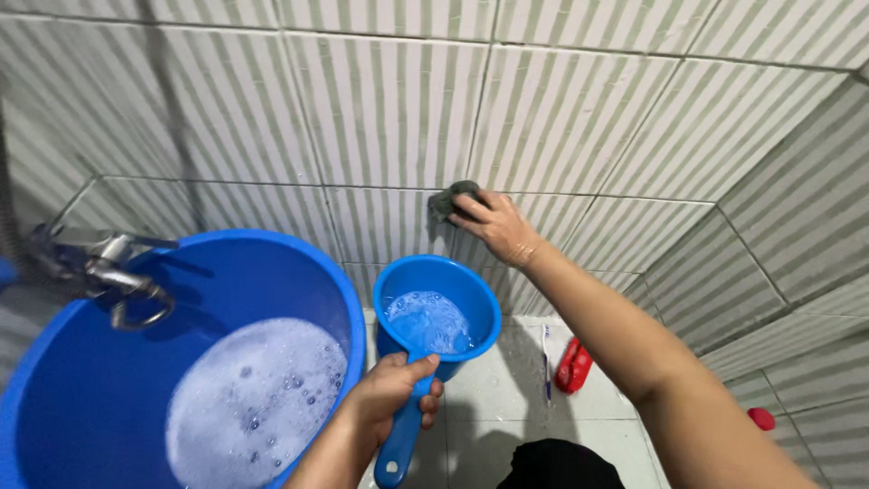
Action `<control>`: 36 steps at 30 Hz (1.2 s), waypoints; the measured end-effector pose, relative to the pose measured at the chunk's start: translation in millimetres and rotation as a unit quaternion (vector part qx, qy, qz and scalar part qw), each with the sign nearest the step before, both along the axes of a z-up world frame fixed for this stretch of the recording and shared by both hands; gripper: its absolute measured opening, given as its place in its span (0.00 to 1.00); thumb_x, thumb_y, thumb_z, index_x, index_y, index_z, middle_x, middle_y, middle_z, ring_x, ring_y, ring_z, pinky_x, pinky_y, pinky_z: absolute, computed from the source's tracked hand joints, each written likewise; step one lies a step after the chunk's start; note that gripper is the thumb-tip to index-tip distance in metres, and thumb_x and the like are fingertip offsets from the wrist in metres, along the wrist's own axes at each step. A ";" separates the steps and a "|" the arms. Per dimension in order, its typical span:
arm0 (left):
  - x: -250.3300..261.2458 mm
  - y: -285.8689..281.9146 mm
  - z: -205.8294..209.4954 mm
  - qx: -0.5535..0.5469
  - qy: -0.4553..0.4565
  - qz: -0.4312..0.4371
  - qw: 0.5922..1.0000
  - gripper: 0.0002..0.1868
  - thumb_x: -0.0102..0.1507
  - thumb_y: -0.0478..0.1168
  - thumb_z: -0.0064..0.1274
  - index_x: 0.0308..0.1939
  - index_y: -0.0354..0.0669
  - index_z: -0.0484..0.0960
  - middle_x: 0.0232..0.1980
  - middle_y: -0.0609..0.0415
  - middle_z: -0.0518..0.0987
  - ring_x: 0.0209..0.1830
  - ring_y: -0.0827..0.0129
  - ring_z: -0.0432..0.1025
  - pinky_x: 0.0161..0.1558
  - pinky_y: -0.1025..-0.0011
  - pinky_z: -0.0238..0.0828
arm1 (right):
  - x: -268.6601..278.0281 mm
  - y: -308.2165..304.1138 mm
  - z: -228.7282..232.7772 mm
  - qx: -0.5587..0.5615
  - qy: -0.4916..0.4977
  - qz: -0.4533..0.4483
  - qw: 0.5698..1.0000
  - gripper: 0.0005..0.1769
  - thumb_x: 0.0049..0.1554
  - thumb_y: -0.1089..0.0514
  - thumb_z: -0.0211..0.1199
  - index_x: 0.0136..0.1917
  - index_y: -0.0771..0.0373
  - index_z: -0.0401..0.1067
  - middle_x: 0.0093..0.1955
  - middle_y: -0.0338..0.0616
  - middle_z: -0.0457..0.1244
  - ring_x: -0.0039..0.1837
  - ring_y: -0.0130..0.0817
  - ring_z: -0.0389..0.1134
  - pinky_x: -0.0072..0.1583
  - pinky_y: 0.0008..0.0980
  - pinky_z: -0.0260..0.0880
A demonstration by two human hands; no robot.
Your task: The person cleans a tiled wall in a bathroom using a blue scoop to pour soapy water from a large basin onto the surface. They scrub the tiles with a sponge and later use a toothbrush to clean the grout lines.
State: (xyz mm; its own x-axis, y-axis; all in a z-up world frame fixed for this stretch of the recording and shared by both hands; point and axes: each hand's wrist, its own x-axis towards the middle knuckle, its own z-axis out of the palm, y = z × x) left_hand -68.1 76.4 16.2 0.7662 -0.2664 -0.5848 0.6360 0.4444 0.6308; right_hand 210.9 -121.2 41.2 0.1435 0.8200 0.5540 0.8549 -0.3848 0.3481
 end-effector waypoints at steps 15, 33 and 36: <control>-34.3 40.0 119.6 0.036 -0.044 -0.072 0.996 0.14 0.65 0.47 0.54 0.43 0.42 0.70 0.29 0.54 0.74 0.20 0.68 0.67 0.23 0.64 0.68 | 18.5 27.0 130.2 0.268 -0.220 -0.018 0.938 0.22 0.61 0.64 0.71 0.66 0.48 0.79 0.70 0.51 0.58 0.66 0.52 0.63 0.63 0.49 0.65; 28.9 9.3 136.0 0.552 -0.118 -0.237 0.791 0.17 0.67 0.38 0.46 0.38 0.26 0.85 0.26 0.47 0.81 0.20 0.60 0.75 0.22 0.59 0.70 | -46.2 11.7 -110.7 0.084 0.731 -0.269 0.622 0.18 0.56 0.66 0.62 0.60 0.61 0.76 0.46 0.51 0.70 0.40 0.35 0.68 0.38 0.37 0.69; 43.2 16.2 128.8 0.482 -0.117 -0.196 0.846 0.16 0.68 0.42 0.47 0.42 0.29 0.81 0.27 0.47 0.80 0.20 0.61 0.74 0.23 0.60 0.73 | -44.2 18.0 -105.2 0.092 0.726 -0.240 0.638 0.15 0.61 0.62 0.62 0.59 0.69 0.79 0.45 0.46 0.72 0.40 0.28 0.69 0.38 0.28 0.71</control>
State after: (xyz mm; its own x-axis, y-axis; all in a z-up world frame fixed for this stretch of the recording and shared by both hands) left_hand -24.8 92.6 145.0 0.8544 -0.0132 -0.5194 0.4221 -0.5652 0.7088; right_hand 166.8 -103.2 -64.0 0.8251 0.4294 -0.3672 -0.0059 -0.6434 -0.7655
